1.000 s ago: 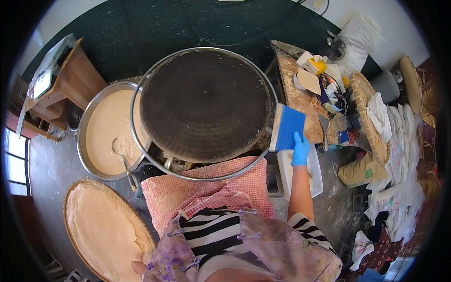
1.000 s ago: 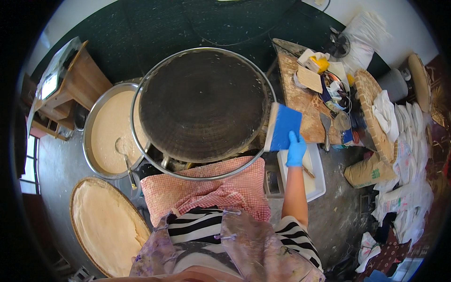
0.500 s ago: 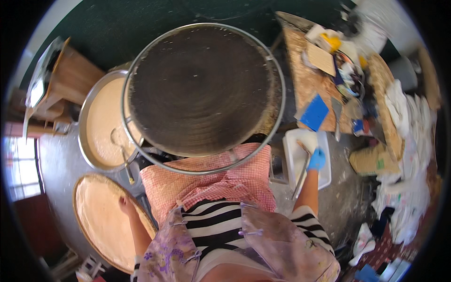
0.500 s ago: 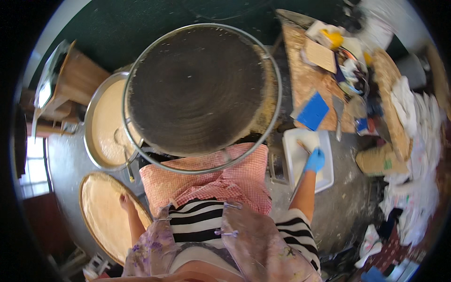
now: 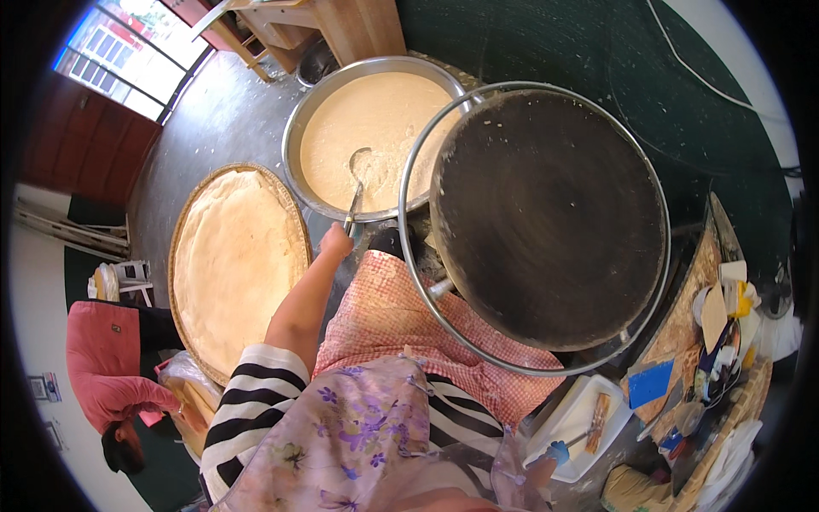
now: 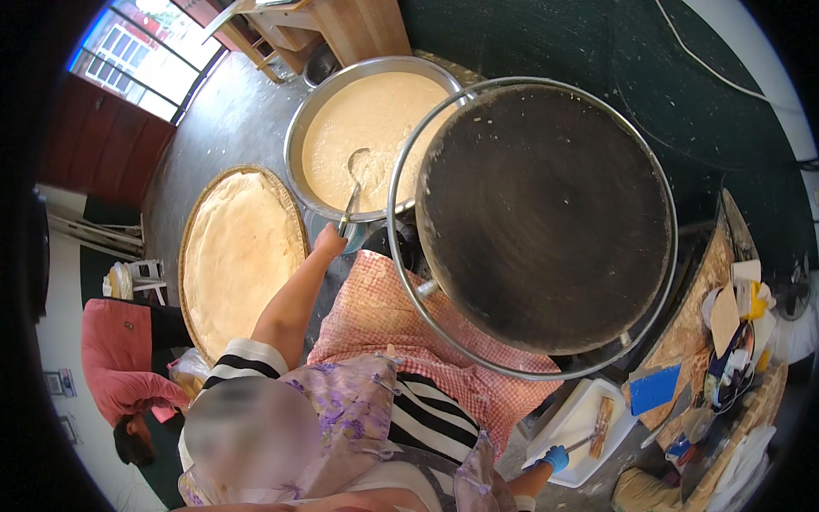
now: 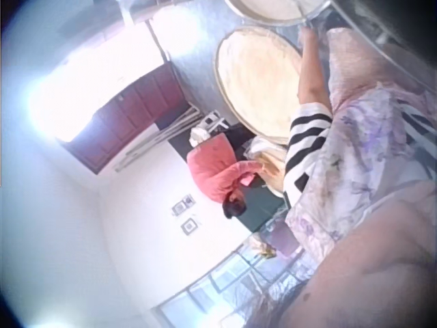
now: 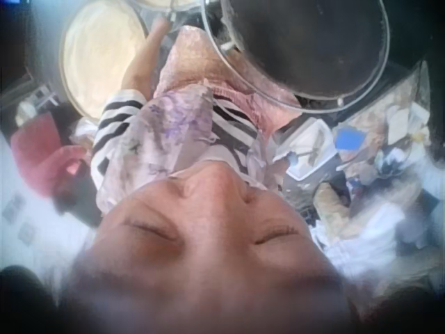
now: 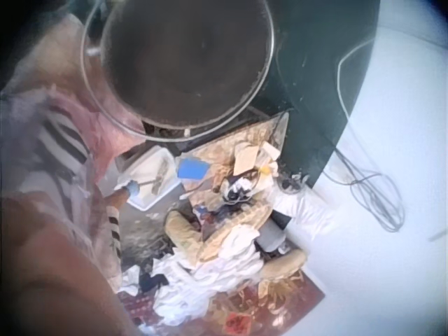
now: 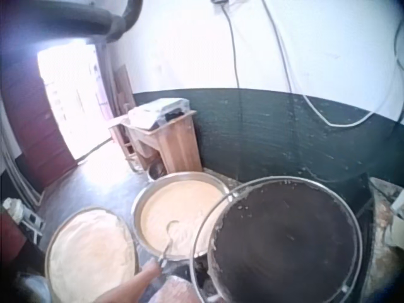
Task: The person ladles batter onto a hot griddle, spreads it into a thin circle with a wooden spreader, cooks the crepe, then lifts and transfers it to a woven tray. The cycle repeats with additional crepes.
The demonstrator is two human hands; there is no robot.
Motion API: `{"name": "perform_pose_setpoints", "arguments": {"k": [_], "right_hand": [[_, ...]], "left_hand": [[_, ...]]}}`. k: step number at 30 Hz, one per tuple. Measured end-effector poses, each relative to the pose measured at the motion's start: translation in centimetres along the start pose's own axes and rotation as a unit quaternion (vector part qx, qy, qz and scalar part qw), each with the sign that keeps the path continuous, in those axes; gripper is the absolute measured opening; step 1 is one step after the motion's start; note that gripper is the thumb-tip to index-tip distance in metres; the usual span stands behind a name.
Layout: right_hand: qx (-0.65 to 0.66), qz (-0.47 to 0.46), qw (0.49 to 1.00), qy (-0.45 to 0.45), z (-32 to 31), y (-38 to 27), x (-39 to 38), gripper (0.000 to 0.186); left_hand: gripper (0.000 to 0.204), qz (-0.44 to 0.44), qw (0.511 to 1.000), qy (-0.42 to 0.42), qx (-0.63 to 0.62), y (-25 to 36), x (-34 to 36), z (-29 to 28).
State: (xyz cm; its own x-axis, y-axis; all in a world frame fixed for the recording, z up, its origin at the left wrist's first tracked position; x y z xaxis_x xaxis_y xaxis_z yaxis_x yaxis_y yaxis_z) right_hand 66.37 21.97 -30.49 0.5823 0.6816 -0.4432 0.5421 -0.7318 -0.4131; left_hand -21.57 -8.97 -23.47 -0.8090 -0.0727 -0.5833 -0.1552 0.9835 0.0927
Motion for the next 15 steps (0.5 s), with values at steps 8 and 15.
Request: {"name": "perform_pose_setpoints", "arguments": {"k": [8,15], "right_hand": [[0.180,0.043,0.978,-0.100,1.5,-5.3,-7.8,0.027],[0.164,0.035,0.980,-0.110,2.1,-6.9,-11.4,0.029]], "left_hand": [[0.019,-0.116,0.619,-0.349,-0.694,4.6,0.7,-1.5],[0.024,0.126,0.919,-0.092,-0.363,2.5,-7.8,-10.8]]}}
Point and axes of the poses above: each hand's wrist, its own x-axis towards the middle knuckle, its own z-axis out of the palm, y = z × x, the point moved 4 cm from there along x, towards the middle knuckle, and after that the axes turned 6 degrees about -z, right-handed, at the moved point
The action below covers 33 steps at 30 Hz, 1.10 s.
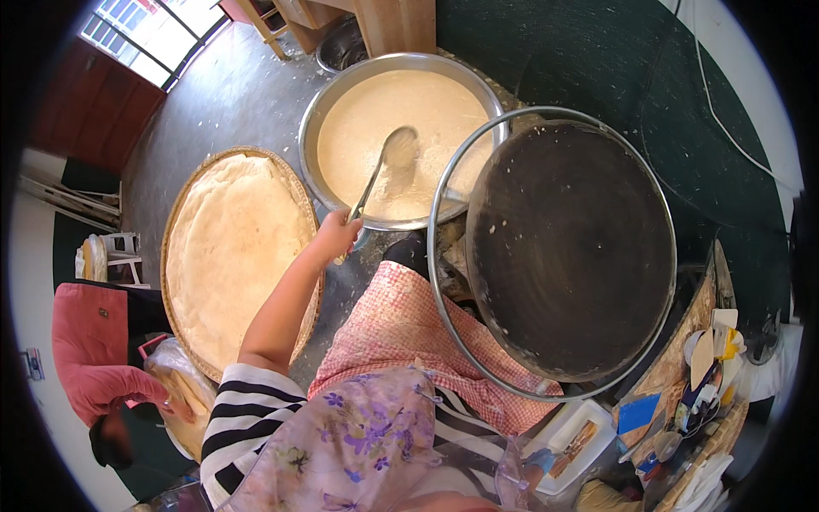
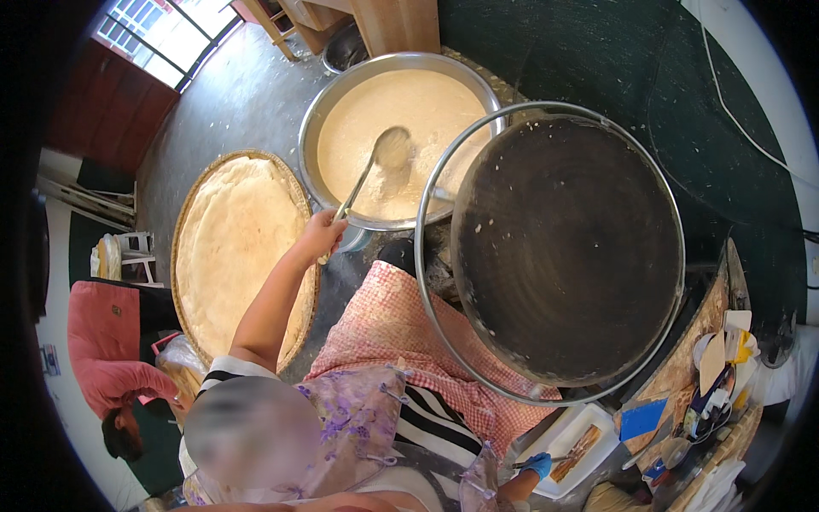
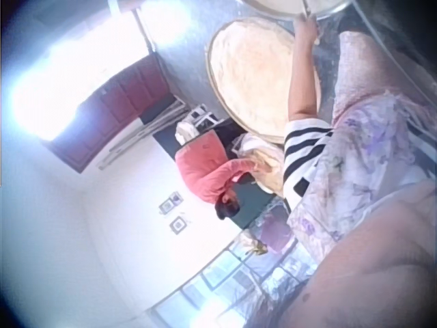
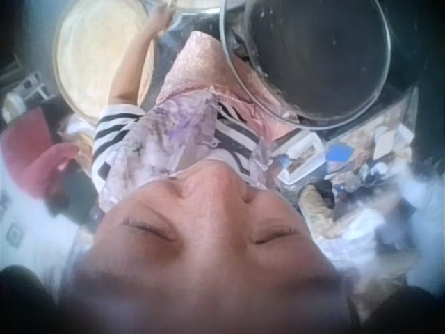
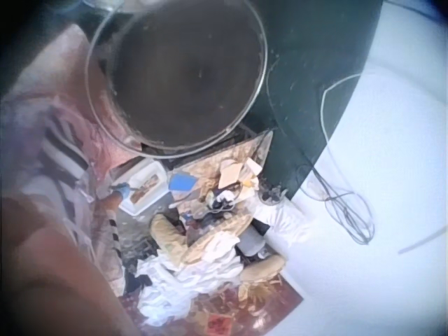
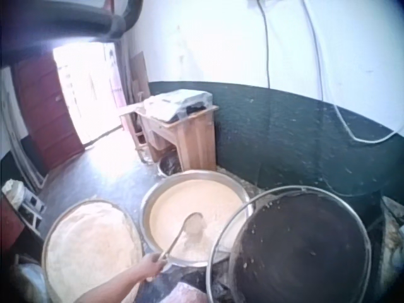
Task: The person ladles batter onto a hot griddle, spreads it into a thin circle with a wooden spreader, cooks the crepe, then lifts and transfers it to a woven tray. The cycle repeats with additional crepes.
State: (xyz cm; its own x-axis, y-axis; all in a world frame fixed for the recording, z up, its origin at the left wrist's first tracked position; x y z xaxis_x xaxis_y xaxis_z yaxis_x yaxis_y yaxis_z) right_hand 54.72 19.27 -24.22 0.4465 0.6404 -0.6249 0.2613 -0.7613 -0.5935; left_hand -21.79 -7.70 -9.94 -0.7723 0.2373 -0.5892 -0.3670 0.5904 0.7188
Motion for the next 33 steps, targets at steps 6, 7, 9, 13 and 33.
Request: {"name": "perform_pose_setpoints", "arguments": {"k": [6,7,9,13,33], "right_hand": [[0.000,-0.010,1.000,-0.016,1.2,-0.8,-1.1,0.030],[0.001,-0.012,1.000,-0.017,1.2,-0.9,-1.3,0.030],[0.003,-0.010,1.000,-0.018,1.2,-0.8,-1.7,0.030],[-0.001,-0.009,1.000,-0.018,0.9,-0.7,-2.7,0.031],[0.028,-0.044,0.999,0.008,0.2,-3.5,-4.9,0.036]], "left_hand": [[0.033,0.330,0.896,0.253,0.152,0.4,2.9,3.7],[0.031,0.247,0.937,0.204,0.137,-0.7,4.3,5.1],[0.029,0.131,0.975,0.043,0.173,-2.4,5.8,8.0],[0.029,-0.042,0.983,-0.127,0.126,-4.4,5.3,7.0],[0.020,-0.268,0.711,-0.347,-0.550,-7.4,7.6,11.3]]}}
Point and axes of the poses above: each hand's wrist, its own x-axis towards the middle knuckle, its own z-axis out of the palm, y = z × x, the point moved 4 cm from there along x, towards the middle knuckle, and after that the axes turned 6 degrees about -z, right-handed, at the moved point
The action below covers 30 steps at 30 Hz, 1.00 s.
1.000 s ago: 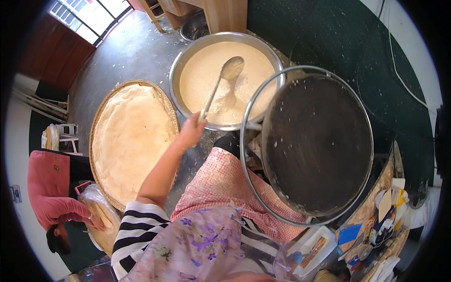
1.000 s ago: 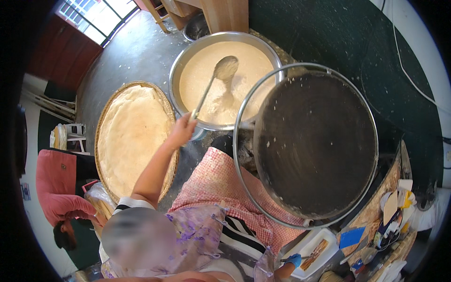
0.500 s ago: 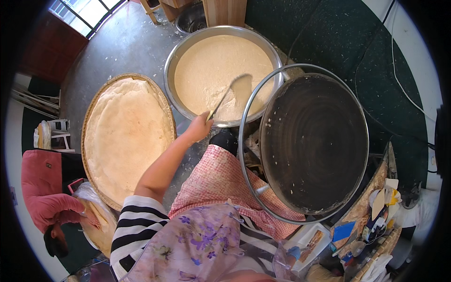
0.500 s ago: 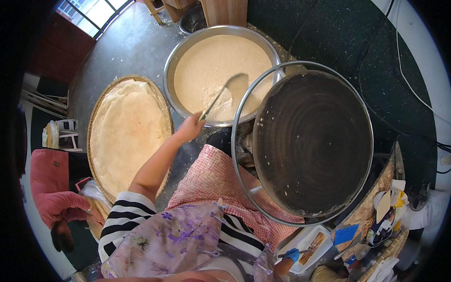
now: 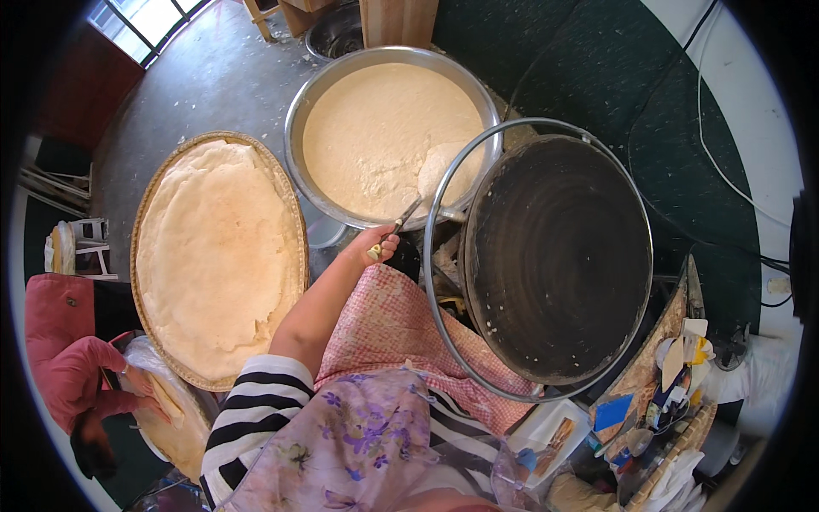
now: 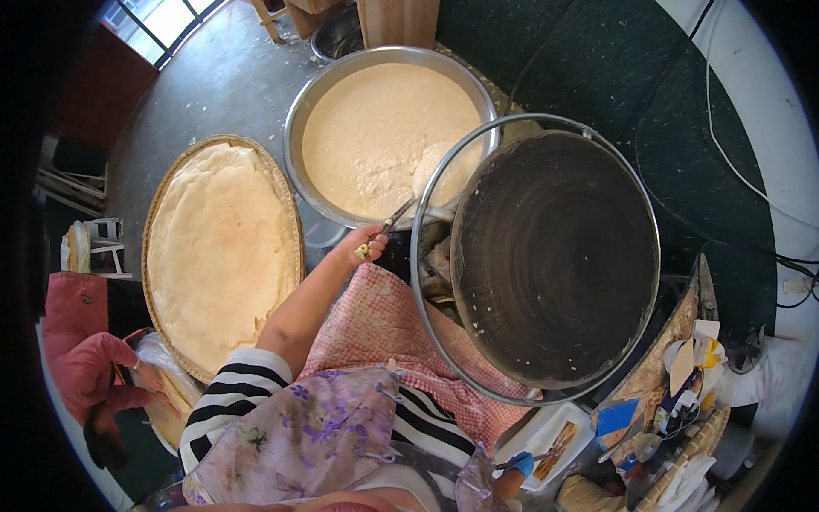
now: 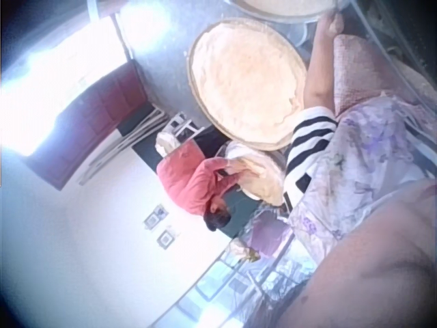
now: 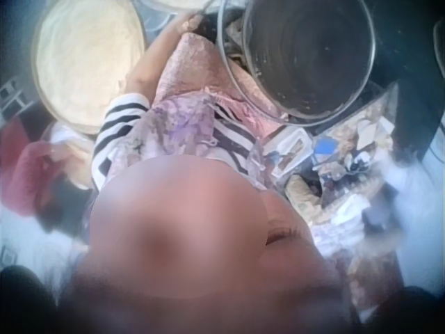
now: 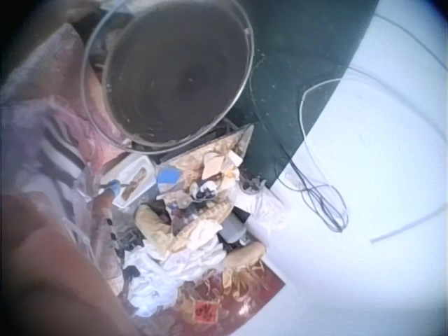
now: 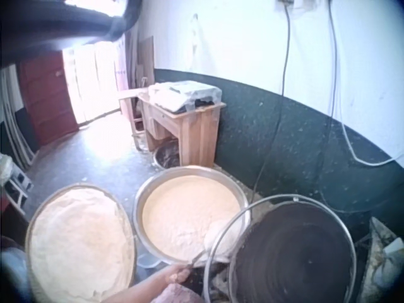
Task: The person ladles batter onto a hot griddle, spreads it into a thin circle with a wooden spreader, cooks the crepe, then lifts and transfers it to a woven tray. The cycle repeats with additional crepes.
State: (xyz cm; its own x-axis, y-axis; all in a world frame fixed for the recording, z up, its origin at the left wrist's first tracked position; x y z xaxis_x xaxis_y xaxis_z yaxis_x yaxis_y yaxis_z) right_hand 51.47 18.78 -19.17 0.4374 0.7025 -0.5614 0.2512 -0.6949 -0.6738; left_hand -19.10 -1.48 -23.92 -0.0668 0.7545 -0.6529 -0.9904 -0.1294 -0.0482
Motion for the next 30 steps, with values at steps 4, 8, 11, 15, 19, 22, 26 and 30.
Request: {"name": "perform_pose_setpoints", "arguments": {"k": [4,8,11,15,19,22,26,30], "right_hand": [[0.011,-0.016,1.000,0.008,0.0,-1.3,0.1,0.036],[0.029,-0.033,0.999,0.016,-0.1,-2.5,0.3,0.037],[0.046,-0.046,0.998,0.022,-0.2,-3.1,0.5,0.038],[0.068,-0.061,0.995,0.034,-0.5,-3.6,0.7,0.039],[0.098,-0.077,0.991,0.051,-1.1,-3.8,0.8,0.040],[0.127,-0.089,0.986,0.068,-1.8,-3.9,1.0,0.040],[0.172,-0.108,0.973,0.107,-2.9,-4.2,1.2,0.041],[0.209,-0.121,0.959,0.147,-3.3,-4.5,0.7,0.042]], "left_hand": [[0.014,0.001,0.996,-0.084,-0.029,-0.8,-1.9,0.2],[0.026,0.016,0.999,-0.022,-0.037,-0.7,-3.6,-0.1],[0.026,0.011,0.998,-0.034,-0.055,-0.5,-4.7,0.3],[0.025,0.025,0.999,-0.030,-0.034,0.0,-5.9,0.6],[0.025,0.018,0.999,-0.033,-0.036,0.6,-7.5,1.1],[0.024,0.030,0.998,-0.036,-0.043,1.2,-8.8,1.8],[0.025,0.052,0.998,-0.025,-0.020,1.9,-10.5,2.7],[0.026,0.064,0.998,-0.023,0.000,2.2,-12.0,3.4]]}}
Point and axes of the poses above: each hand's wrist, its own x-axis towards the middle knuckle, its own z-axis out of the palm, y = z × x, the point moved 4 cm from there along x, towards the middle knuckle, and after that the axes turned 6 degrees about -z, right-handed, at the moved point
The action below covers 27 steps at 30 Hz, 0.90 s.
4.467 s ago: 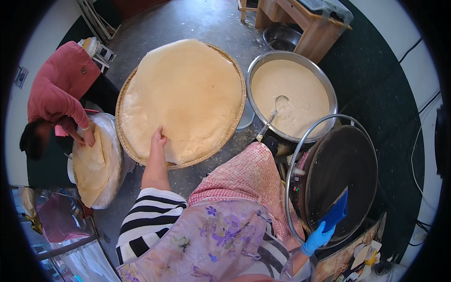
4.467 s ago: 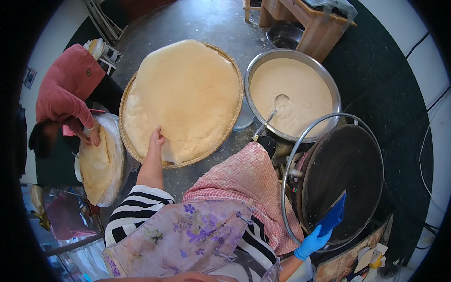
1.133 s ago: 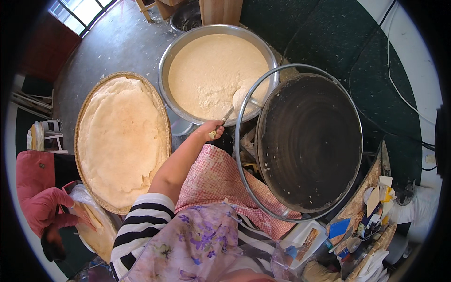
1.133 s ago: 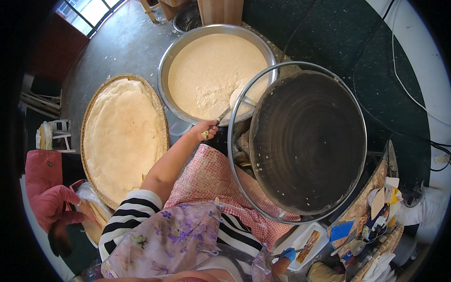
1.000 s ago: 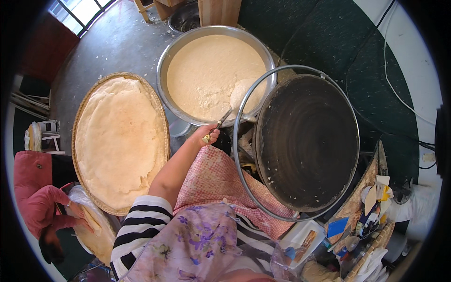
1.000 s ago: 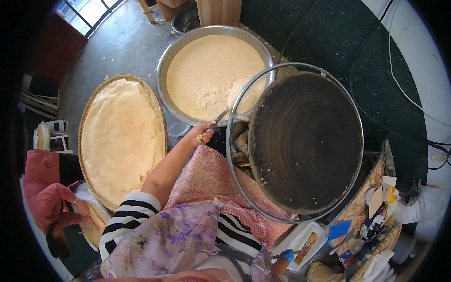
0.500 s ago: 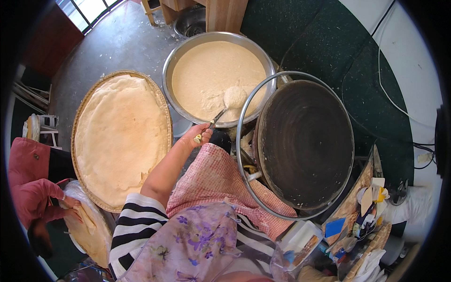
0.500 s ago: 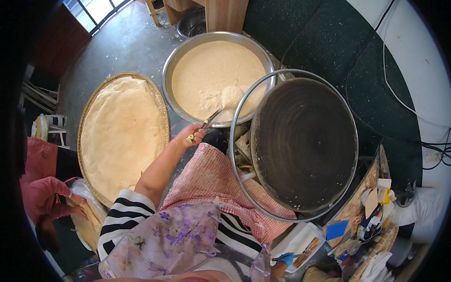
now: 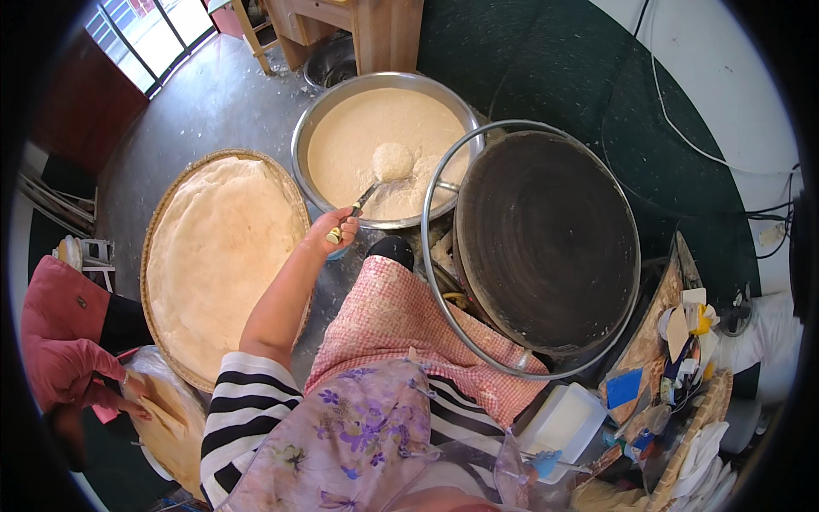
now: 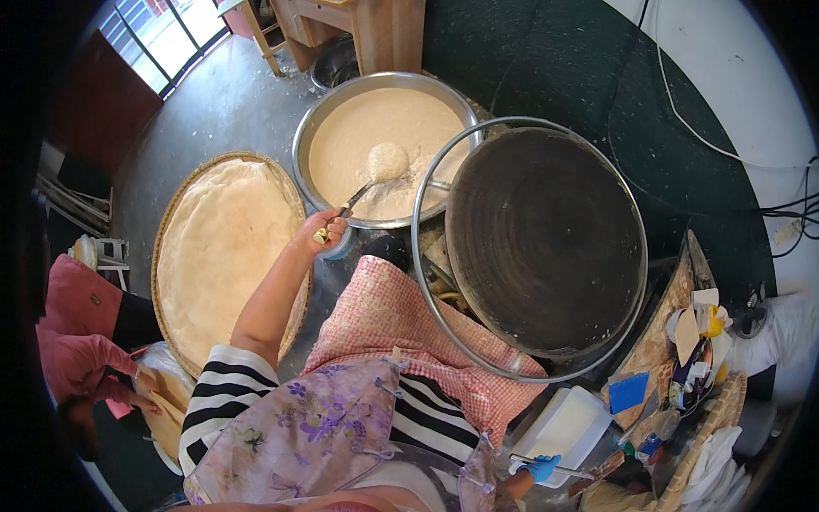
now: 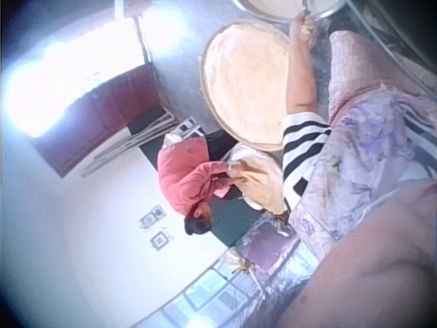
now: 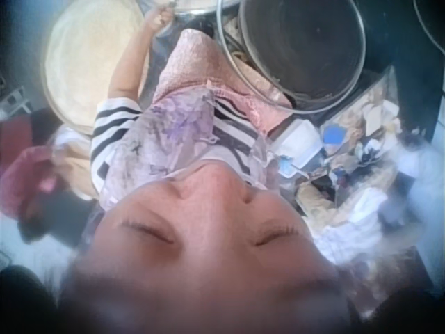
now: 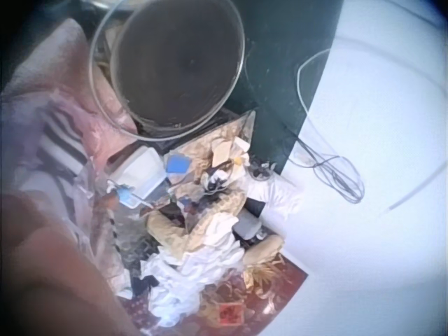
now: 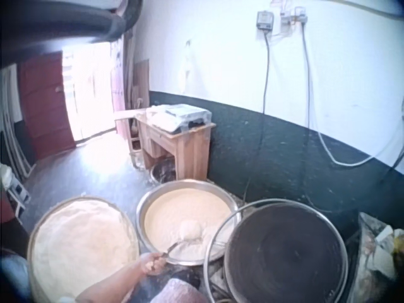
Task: The person ladles batter onto a hot griddle, spreads it into a thin circle with a wooden spreader, cooks the crepe, then lifts and transfers it to a woven tray. The cycle repeats with additional crepes.
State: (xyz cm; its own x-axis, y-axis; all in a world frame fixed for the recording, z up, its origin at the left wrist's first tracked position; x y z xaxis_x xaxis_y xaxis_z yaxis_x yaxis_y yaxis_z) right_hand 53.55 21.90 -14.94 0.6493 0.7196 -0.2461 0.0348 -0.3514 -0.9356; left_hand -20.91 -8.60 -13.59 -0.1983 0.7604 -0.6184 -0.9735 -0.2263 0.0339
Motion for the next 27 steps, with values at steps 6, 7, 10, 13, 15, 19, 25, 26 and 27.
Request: {"name": "perform_pose_setpoints", "arguments": {"k": [6,7,10,13,15,19,25,26,27], "right_hand": [[0.048,-0.033,0.993,0.100,-0.8,1.6,-1.1,0.043],[0.055,-0.031,0.993,0.104,-1.0,2.2,-0.8,0.044],[0.066,0.095,0.991,-0.066,-0.6,4.4,0.9,0.045],[-0.043,0.176,0.967,-0.180,-0.4,6.3,2.5,0.044],[0.043,0.119,0.977,-0.169,0.2,6.4,3.2,0.043],[0.089,0.041,0.962,-0.255,4.8,5.3,1.4,0.021],[0.247,0.052,0.922,-0.294,15.3,2.8,-4.7,0.037],[0.259,0.044,0.915,-0.306,16.8,2.5,-5.6,0.036],[0.284,0.029,0.902,-0.323,17.9,2.3,-6.5,0.033]], "left_hand": [[0.029,0.003,1.000,-0.003,-0.015,0.2,-1.6,1.0],[0.029,-0.003,1.000,-0.004,-0.030,0.1,-1.8,1.1],[0.029,-0.001,0.999,-0.003,-0.035,0.2,-2.2,1.3],[0.029,0.001,1.000,-0.013,-0.015,0.5,-2.4,1.2],[0.029,0.013,1.000,0.005,-0.008,0.6,-2.5,0.8],[0.027,0.006,1.000,-0.019,0.019,0.7,-2.8,0.9],[0.025,0.014,0.999,-0.004,0.032,0.3,-4.3,2.1],[0.025,0.013,0.999,-0.005,0.034,0.2,-4.6,2.5],[0.025,0.012,0.999,-0.006,0.036,0.1,-4.9,2.9]]}}
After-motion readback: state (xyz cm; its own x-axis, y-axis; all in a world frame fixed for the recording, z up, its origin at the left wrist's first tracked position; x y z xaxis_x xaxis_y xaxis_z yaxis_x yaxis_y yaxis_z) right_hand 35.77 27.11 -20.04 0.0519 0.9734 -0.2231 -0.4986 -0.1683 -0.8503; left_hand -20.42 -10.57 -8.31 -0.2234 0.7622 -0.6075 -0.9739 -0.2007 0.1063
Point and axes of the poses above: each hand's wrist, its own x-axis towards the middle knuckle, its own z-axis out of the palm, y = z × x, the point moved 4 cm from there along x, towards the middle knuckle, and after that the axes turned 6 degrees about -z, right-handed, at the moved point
